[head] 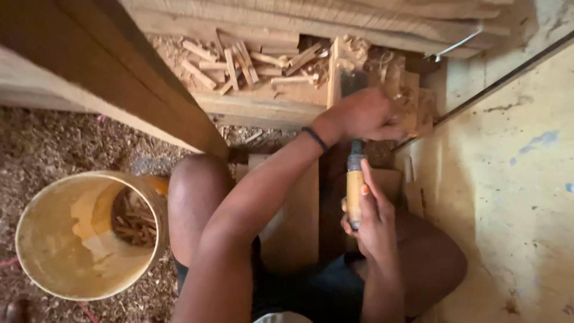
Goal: The person uses a chisel to shape and carve a piece of wood resting against a stack of lumber, occasionally clearing away wood shavings by hand.
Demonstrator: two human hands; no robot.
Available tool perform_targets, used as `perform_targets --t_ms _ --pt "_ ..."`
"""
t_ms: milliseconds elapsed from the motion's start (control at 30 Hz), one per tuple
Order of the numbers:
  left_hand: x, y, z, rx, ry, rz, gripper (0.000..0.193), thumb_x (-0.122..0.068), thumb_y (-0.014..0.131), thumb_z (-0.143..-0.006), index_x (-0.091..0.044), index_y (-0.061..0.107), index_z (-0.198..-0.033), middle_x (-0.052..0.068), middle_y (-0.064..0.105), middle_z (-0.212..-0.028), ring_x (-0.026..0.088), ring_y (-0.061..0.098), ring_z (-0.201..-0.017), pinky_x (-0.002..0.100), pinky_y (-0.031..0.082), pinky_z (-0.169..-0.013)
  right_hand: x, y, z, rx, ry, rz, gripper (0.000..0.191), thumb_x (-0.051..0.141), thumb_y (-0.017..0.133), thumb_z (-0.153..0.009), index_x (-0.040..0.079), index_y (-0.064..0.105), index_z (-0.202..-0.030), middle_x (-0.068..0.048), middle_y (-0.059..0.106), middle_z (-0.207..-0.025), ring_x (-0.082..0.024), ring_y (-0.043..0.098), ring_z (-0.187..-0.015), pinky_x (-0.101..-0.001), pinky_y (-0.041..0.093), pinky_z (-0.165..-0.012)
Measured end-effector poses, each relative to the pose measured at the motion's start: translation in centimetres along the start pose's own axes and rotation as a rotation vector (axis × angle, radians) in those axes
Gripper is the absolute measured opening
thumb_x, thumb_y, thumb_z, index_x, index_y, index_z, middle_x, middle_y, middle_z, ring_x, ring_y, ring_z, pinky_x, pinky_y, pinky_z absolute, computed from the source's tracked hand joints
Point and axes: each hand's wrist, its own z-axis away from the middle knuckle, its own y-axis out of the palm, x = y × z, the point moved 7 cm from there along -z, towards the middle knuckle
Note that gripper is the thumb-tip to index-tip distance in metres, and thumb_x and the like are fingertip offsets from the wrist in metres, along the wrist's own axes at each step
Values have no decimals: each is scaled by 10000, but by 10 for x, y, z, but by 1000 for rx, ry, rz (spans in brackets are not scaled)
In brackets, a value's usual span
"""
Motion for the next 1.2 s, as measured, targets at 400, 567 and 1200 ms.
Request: perform_targets --t_ms 400,567,1200 --pt "-28 -23 8 -106 99 -298 645 -717 539 -966 -109 748 -917 117 682 -734 308 638 -566 426 507 -503 -20 6 -27 20 -134 -195 655 497 500 -1007 208 416 -1588 -57 573 -714 -81 434 -398 -222 359 -332" --pt "-49 -20 -2 -35 126 -255 700 -720 464 -987 -85 758 -965 48 604 -590 145 512 -414 320 412 -364 -6 -11 -18 39 -211 -292 665 443 531 -1029 111 405 -1592 -94 614 -768 -85 443 -402 -210 349 -346" --pt "-121 20 19 -66 13 -100 532 -511 616 -971 -123 655 -610 80 653 -586 330 660 -540 457 539 -532 -18 -66 60 -37 -107 -72 633 361 517 -1014 64 437 -1568 -142 616 -778 -113 472 -404 -215 361 -349"
